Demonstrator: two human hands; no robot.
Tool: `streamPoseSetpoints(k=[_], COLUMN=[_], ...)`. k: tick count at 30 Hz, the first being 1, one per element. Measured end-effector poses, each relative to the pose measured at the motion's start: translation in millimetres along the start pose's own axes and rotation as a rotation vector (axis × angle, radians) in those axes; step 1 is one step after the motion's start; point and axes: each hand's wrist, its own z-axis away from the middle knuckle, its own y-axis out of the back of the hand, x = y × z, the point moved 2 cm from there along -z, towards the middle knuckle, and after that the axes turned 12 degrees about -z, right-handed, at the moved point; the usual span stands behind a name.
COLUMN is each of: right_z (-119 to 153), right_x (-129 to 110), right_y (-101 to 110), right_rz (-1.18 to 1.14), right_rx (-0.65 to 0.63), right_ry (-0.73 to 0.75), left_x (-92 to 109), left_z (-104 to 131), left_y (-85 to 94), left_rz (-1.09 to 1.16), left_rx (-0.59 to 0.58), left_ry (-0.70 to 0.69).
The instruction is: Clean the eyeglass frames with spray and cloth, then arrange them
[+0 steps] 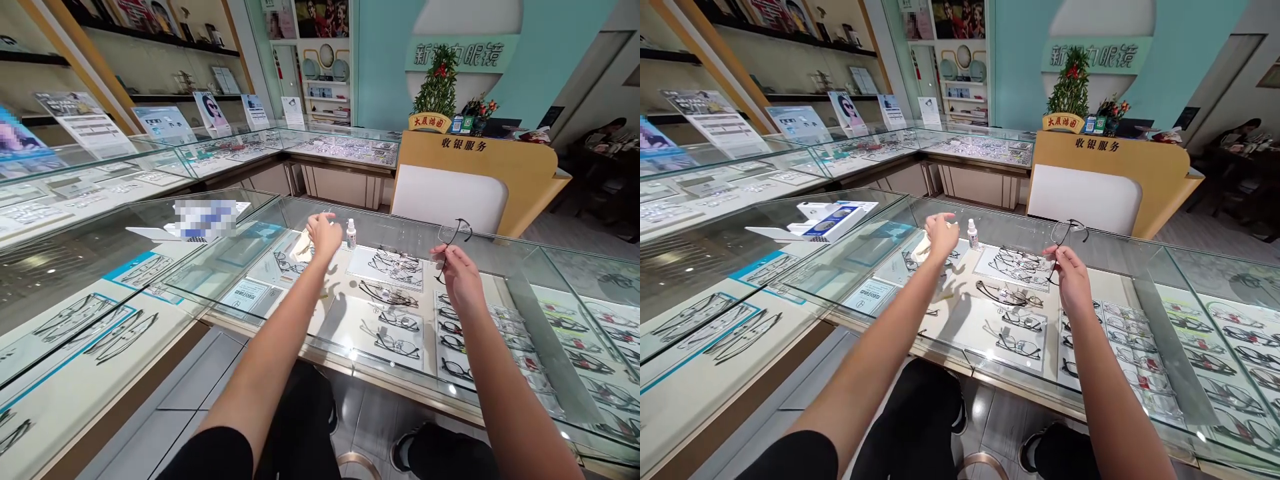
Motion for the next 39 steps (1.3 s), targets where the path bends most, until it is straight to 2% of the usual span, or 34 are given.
streamPoseSetpoints(k=[2,3,7,13,17,21,24,28,30,32,34,39], right_z=[-1.4,-2.0,-3.1,-1.4,-1.5,-2.7,-3.0,-3.3,-4.0,-5.2,-6.5,-8.8], right_x=[1.5,2.3,4.6,4.0,4.2,5.5,5.5,4.9,4.8,4.9,4.8,2.8], right_y=[1.0,1.2,1.3,0.2,0.3,0.7,0.3,0.3,1.4,3.0,4.9,7.6], right_rz=[-0.010,-0.016,-0.008,-0.019,-0.027,-0.015,0.007,0.027,0.020,0.005,-0.005,-0.020], right_rx=[0.000,-0.002,-0.003,0.007,0.010,0.005,-0.007,-0.005,0.003,0.012,0.021,0.029], right_ry=[-0.003,-0.008,-0.020,-0.038,-0.039,-0.037,-0.020,-0.004,0.004,0.011,0.016,0.028], left_x=[-12.6,-20.2,-40.7,-44.8,-43.7,-38.3,-28.3,-3.5,12.1,29.5,48.5,98.0], left_z=[-27.5,-40.7,-75.2,-87.9,-89.1,-72.6,-52.7,-30.0,-21.8,-13.5,-2.6,40.8], left_y=[13.4,17.1,21.1,16.1,28.2,55.1,80.8,113.9,125.3,131.2,132.3,121.1], left_rz=[-0.178,-0.270,-0.367,-0.462,-0.525,-0.511,-0.435,-0.195,-0.016,0.213,0.437,0.814], left_rx=[-0.072,-0.167,-0.319,-0.405,-0.397,-0.303,-0.163,0.075,0.114,0.065,-0.036,-0.340], left_ry=[-0.034,-0.015,0.029,0.045,0.033,-0.095,-0.231,-0.383,-0.397,-0.395,-0.389,-0.295])
